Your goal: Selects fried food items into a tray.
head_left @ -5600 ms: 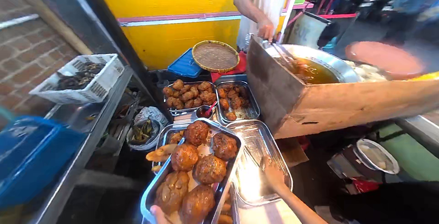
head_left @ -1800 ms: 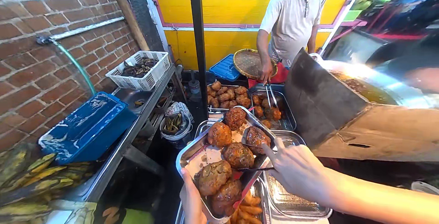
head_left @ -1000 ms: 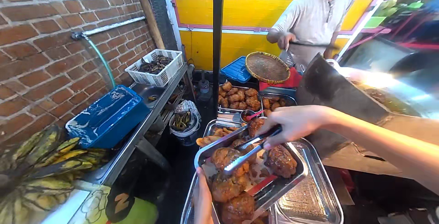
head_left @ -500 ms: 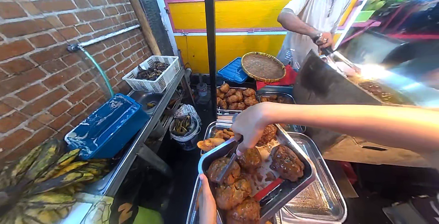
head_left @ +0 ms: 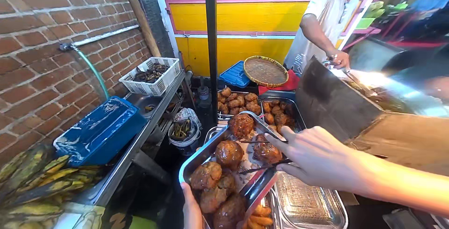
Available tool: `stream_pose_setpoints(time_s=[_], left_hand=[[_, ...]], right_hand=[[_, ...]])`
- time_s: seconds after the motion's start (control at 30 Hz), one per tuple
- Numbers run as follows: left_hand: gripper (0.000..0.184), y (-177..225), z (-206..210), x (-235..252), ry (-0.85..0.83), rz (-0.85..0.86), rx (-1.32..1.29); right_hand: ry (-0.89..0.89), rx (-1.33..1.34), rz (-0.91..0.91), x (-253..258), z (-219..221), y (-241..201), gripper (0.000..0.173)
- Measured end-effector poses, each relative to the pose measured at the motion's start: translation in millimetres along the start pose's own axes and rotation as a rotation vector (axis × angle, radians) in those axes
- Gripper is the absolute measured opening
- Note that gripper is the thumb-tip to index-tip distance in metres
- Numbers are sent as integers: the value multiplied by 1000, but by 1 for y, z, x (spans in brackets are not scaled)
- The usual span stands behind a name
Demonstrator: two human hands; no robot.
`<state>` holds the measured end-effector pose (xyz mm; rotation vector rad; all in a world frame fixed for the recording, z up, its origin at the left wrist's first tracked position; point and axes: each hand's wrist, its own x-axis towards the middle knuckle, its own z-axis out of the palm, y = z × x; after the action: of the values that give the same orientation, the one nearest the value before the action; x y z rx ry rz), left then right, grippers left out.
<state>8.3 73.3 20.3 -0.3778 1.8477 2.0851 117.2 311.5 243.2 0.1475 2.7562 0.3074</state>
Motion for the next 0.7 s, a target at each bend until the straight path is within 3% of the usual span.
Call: stream_pose_setpoints(time_s=[0.1, 0.27, 0.4, 0.7], left_hand=[[80, -1, 1, 6, -2, 16, -8], [78, 1, 4, 0, -29, 20, -21], [80, -2, 2, -2, 56, 7, 34], [78, 2, -3, -6, 96, 4, 2]], right_hand=[[109, 21, -16, 14, 21, -7, 71], [-44, 113, -54, 36, 20, -6, 61], [-97, 134, -96, 42, 0, 9, 47], [-292, -20, -142, 32, -51, 9, 38]])
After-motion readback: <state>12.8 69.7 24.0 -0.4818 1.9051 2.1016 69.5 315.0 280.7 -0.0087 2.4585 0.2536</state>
